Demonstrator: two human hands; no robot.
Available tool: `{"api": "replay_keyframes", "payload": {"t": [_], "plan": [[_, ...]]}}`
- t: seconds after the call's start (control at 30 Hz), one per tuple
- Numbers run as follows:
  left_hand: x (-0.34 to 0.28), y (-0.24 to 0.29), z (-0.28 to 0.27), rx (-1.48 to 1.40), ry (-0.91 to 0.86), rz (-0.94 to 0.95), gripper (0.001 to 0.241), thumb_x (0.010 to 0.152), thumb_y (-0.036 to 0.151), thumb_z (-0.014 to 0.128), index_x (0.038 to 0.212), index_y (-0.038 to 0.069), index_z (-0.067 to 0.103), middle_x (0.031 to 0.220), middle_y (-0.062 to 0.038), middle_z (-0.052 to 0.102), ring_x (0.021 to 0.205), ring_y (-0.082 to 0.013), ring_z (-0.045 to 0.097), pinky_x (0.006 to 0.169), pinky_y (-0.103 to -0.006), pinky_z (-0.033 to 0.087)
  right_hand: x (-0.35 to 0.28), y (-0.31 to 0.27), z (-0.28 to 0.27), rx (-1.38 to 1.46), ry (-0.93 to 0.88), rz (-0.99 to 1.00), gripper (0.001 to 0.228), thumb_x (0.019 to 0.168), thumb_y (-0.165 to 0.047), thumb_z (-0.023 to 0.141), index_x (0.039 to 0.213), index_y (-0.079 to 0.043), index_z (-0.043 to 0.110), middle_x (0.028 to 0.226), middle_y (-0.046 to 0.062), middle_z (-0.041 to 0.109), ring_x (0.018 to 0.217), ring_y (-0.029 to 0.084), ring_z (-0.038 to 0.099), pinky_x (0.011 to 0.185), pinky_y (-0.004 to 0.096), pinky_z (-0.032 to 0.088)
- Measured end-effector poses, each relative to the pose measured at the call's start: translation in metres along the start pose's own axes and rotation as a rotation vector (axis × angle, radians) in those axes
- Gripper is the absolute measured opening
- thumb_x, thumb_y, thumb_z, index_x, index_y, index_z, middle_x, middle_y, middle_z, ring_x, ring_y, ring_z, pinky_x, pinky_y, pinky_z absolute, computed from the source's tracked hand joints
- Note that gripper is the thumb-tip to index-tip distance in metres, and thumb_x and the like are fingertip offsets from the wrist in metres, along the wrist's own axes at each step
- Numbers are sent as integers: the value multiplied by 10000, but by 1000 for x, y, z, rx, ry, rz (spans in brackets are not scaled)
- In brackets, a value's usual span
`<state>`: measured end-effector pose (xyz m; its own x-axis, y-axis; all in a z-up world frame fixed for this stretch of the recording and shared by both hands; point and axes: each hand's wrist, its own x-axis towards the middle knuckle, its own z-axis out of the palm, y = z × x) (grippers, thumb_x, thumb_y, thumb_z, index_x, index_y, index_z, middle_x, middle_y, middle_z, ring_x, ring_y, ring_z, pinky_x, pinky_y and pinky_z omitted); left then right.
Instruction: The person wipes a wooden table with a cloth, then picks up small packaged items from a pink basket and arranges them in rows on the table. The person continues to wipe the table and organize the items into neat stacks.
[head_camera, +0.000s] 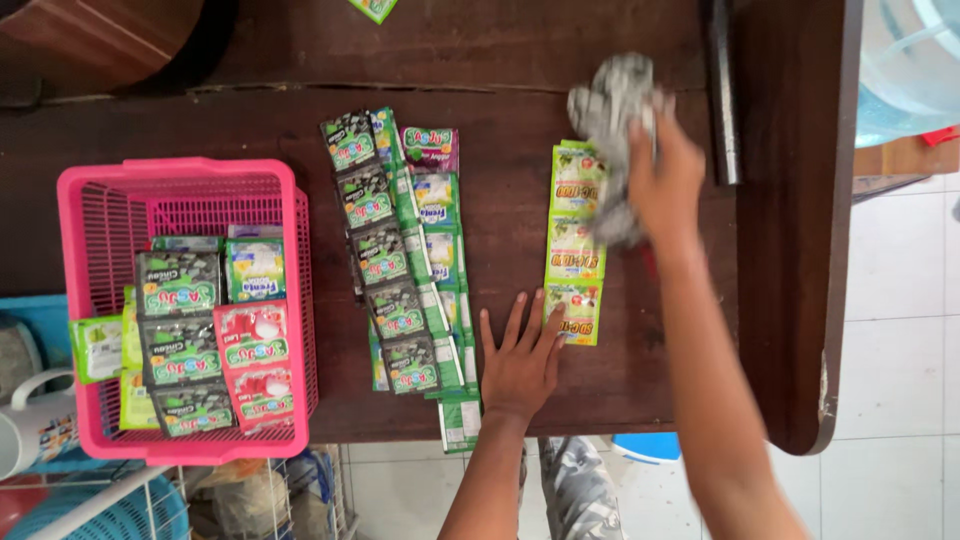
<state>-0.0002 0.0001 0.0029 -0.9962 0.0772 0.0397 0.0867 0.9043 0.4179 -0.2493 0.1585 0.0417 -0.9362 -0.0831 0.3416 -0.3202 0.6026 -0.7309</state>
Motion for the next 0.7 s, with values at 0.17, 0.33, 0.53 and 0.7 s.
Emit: {"api": "replay_keyframes", "payload": {"t": [0.17, 0.33, 0.53, 0.7], "plan": [[2, -6, 1, 10, -228, -7, 572, 835, 234, 682, 1400, 238, 595, 1562, -33, 482, 1517, -267, 333, 1219, -696, 69, -133, -104, -22, -50, -76, -80, 508, 925, 106, 553, 1426, 28, 533, 1517, 280, 520, 1440, 432, 513, 1201, 463, 425], [-2, -8, 4, 52, -516, -65, 469, 760, 167, 782, 1224, 150, 717, 1402, -27, 571, 1516, -290, 338, 1265, -703, -2, -171, -115, 3, -80, -219, 48, 359, 916, -3, 632, 1273, 36, 652, 1476, 236, 556, 1467, 459, 413, 1213, 570, 310], [0, -3, -1, -10, -112, -8, 350, 878, 249, 681, 1218, 168, 681, 1608, -55, 483, 1508, -267, 356, 1202, -681, 96, -122, -48, 24, -186, -207, -38, 380, 918, -23, 623, 1290, 38, 673, 1488, 265, 536, 1458, 488, 400, 1217, 591, 280], [0, 1, -2, -11, 57, 0, 468, 1020, 305, 570, 1486, 277, 546, 1594, -19, 468, 1495, -247, 396, 1216, -682, 180, -38, 32, 36, -373, -148, -86, 340, 1035, -59, 560, 1327, 83, 659, 1559, 330, 454, 1489, 550, 314, 1246, 596, 207]]}}
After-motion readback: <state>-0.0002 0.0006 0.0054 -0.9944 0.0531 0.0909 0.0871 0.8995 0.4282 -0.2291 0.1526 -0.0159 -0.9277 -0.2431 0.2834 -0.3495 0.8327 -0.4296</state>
